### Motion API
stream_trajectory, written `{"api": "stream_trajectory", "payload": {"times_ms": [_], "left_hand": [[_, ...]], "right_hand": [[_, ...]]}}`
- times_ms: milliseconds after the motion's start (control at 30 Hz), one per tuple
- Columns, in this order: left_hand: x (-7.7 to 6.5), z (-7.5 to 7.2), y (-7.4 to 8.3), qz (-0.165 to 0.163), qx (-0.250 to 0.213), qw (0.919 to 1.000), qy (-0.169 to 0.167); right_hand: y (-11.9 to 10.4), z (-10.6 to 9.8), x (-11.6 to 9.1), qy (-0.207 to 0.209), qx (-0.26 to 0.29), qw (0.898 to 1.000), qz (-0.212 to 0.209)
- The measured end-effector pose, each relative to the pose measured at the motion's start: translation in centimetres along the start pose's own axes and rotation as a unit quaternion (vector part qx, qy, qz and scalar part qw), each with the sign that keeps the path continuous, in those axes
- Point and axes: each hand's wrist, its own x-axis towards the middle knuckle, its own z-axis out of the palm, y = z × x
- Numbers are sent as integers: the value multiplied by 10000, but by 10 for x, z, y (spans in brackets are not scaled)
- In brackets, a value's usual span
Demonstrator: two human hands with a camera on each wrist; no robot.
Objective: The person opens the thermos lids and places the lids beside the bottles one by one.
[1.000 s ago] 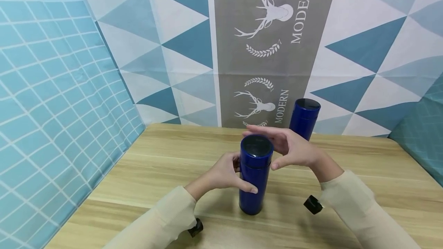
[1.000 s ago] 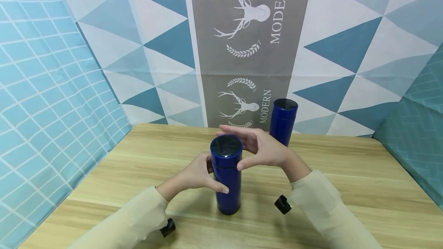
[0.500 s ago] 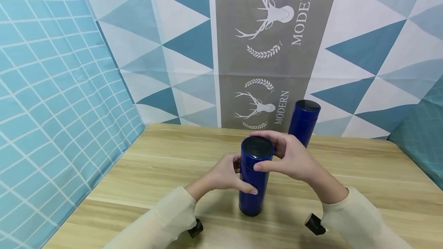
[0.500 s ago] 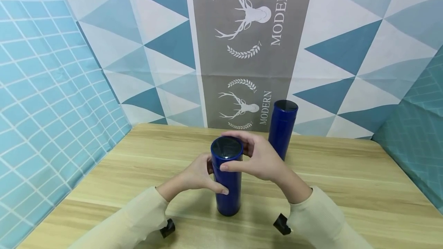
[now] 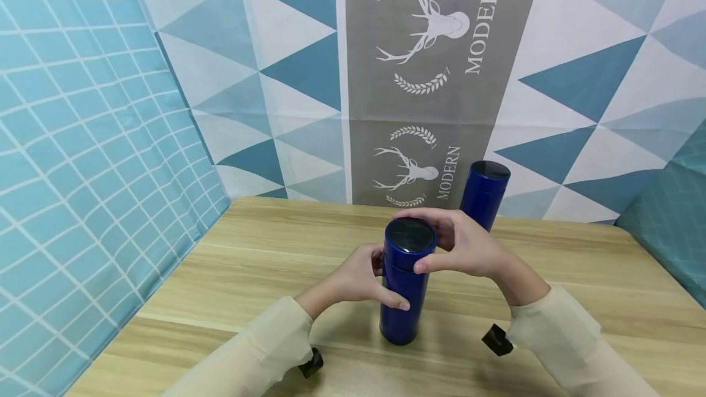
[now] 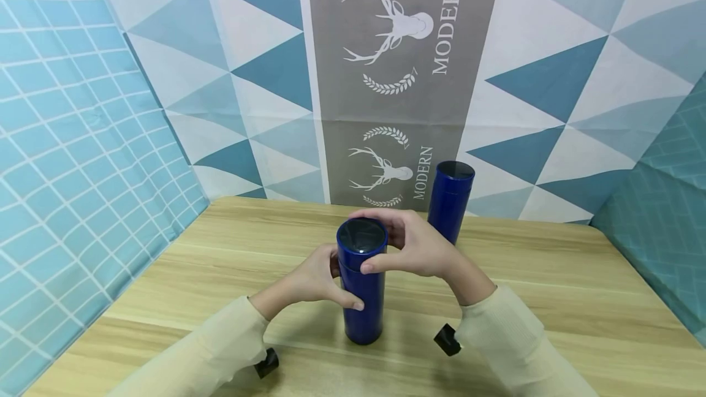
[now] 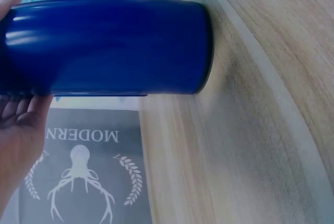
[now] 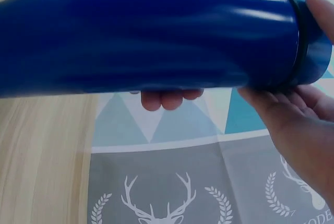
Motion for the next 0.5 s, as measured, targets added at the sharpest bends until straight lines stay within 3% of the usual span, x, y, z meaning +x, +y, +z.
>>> {"api": "stream_trajectory", "payload": {"times_ms": [233,500], "left_hand": [[-1,-1,0,-27,52,10000,17],[0,0,-1,-114,48,9999,11]], "right_hand": [[6,-9,4,-497,184,9985,-112],[11,-17,7,-960,733,9927,56]]}}
